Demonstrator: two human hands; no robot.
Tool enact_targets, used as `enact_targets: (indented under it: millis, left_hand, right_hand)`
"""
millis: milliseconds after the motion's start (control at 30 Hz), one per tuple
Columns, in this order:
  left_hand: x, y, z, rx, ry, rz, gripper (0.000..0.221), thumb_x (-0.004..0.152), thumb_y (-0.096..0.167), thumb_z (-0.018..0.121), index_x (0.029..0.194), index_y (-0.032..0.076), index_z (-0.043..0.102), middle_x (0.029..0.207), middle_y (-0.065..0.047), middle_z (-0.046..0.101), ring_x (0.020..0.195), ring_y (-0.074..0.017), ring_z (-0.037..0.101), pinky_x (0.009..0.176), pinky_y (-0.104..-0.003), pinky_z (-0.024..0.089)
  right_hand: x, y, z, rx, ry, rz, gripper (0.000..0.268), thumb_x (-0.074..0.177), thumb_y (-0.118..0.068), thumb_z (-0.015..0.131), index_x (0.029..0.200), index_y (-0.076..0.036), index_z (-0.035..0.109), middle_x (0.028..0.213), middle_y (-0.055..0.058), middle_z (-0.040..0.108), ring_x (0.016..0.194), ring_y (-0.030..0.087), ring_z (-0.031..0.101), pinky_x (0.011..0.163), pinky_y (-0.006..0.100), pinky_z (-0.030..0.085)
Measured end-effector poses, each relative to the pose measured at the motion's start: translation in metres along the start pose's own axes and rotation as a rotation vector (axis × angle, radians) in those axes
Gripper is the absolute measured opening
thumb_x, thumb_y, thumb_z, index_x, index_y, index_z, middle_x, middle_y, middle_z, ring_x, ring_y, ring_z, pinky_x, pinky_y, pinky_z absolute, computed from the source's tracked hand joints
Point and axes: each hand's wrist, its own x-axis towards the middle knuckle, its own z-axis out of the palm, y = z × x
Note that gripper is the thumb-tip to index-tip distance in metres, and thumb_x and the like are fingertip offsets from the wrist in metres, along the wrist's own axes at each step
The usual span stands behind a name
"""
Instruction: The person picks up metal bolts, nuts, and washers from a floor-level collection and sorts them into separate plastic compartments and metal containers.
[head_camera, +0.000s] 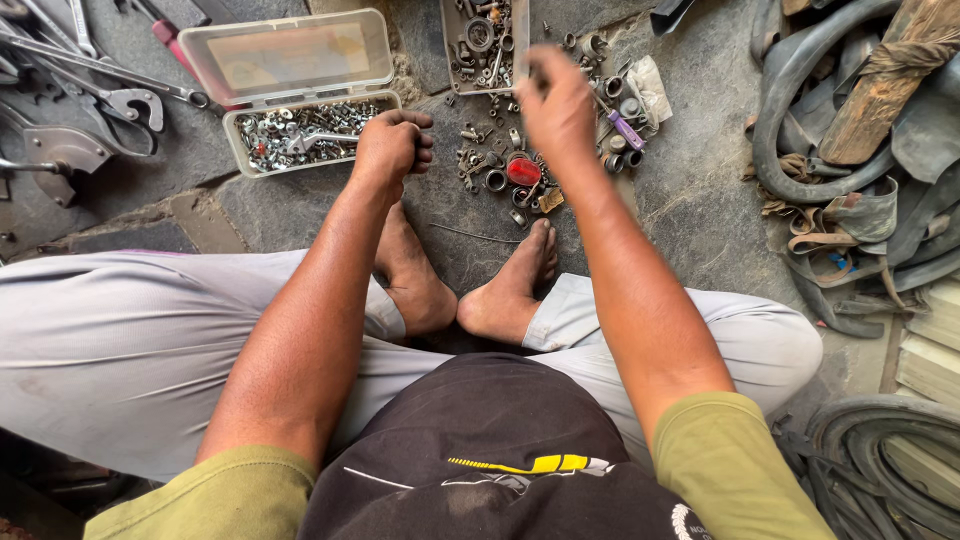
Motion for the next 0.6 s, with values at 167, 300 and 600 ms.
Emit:
enact_targets:
  millis: [167,300,600]
  left_hand:
    - [-0.009,0.007,0.004,0.047,0.027,-0.001,0.018,0.102,0.018,0.053,0.113,0.008,0.062,0.076,-0.004,0.066,0.055,-0.0112,0.059,0.048,-0.028,0.049]
    - [-0.01,0.007,0.005,0.026,0.041,0.042,0.02,0.103,0.026,0.057,0.101,0.006,0.059,0.07,-0.005,0.066,0.05,-0.0132,0.058,0.043,-0.03,0.047]
    - [-0.003,-0.001,0.003,0.002,0.001,-0.024,0.029,0.103,0.032,0.058,0.093,0.006,0.054,0.072,-0.009,0.068,0.053,-0.0174,0.064,0.046,-0.032,0.054]
  right_hand:
    - [-0.051,0.03,0.045,-0.432,-0.288,-0.32,0.032,0.086,-0.023,0.079,0.117,-0.015,0.073,0.1,0.012,0.059,0.097,0.028,0.058,0.084,0.04,0.054]
    - [-0.06,0.044,0.064,-0.4,-0.148,-0.139,0.017,0.092,-0.024,0.078,0.107,-0.016,0.075,0.098,0.008,0.056,0.096,0.025,0.057,0.081,0.04,0.052]
    - [-0.055,0.04,0.087,-0.472,-0.033,-0.218,0.021,0.084,-0.026,0.083,0.091,-0.01,0.071,0.096,0.009,0.06,0.096,0.028,0.06,0.081,0.043,0.053]
